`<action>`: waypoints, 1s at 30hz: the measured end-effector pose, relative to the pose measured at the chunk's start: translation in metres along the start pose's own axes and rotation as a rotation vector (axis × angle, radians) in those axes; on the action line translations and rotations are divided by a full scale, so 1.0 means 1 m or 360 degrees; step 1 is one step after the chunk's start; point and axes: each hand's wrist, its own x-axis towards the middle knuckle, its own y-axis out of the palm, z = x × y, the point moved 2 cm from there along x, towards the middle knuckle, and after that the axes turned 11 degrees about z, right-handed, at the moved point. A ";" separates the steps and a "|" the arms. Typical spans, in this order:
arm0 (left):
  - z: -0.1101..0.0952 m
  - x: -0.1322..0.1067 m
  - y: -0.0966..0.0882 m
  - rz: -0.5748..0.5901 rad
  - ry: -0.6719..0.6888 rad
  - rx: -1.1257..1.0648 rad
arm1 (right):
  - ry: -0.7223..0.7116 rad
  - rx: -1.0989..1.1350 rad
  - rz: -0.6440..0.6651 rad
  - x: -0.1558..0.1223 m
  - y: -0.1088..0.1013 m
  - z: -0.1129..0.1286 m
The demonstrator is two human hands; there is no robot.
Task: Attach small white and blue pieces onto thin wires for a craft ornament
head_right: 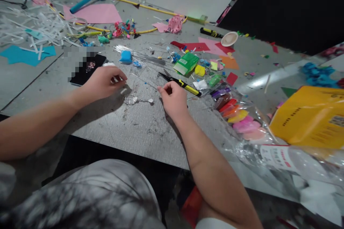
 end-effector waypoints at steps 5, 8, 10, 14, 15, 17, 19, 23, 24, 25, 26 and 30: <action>0.011 0.002 -0.031 -0.0155 -0.0066 0.0344 | 0.0003 0.0108 0.0094 -0.001 0.001 0.000; 0.024 0.006 -0.046 -0.0111 -0.0134 0.0560 | -0.0039 0.0148 0.0104 -0.002 0.002 0.001; 0.032 0.008 -0.050 0.0005 -0.0195 0.0690 | -0.0083 0.0162 0.0080 -0.002 0.002 0.003; 0.039 0.011 -0.044 0.0166 -0.0155 0.0864 | -0.0152 0.0117 -0.0030 -0.001 0.001 0.005; 0.038 0.011 -0.042 0.0160 -0.0148 0.0886 | -0.0167 0.0084 -0.0055 -0.001 0.001 0.005; 0.037 0.012 -0.039 0.0126 -0.0146 0.0897 | -0.0190 0.0033 -0.0063 0.000 0.001 0.004; 0.034 0.014 -0.038 0.0086 -0.0141 0.0877 | -0.0202 0.0030 -0.0022 0.000 0.002 0.003; 0.024 0.014 -0.038 -0.0008 -0.0097 0.0698 | -0.0229 0.0037 0.0038 -0.002 0.003 0.004; 0.021 0.014 -0.038 -0.0042 -0.0075 0.0647 | -0.0243 0.0025 0.0046 -0.002 0.003 0.005; 0.018 0.012 -0.038 -0.0078 -0.0046 0.0603 | -0.0262 0.0008 0.0052 -0.003 0.003 0.007; 0.015 0.011 -0.037 -0.0113 -0.0005 0.0562 | -0.0286 -0.0016 0.0056 -0.004 0.003 0.009; 0.002 0.002 -0.034 -0.0198 0.0182 0.0279 | -0.0408 -0.0149 0.0075 -0.007 0.004 0.017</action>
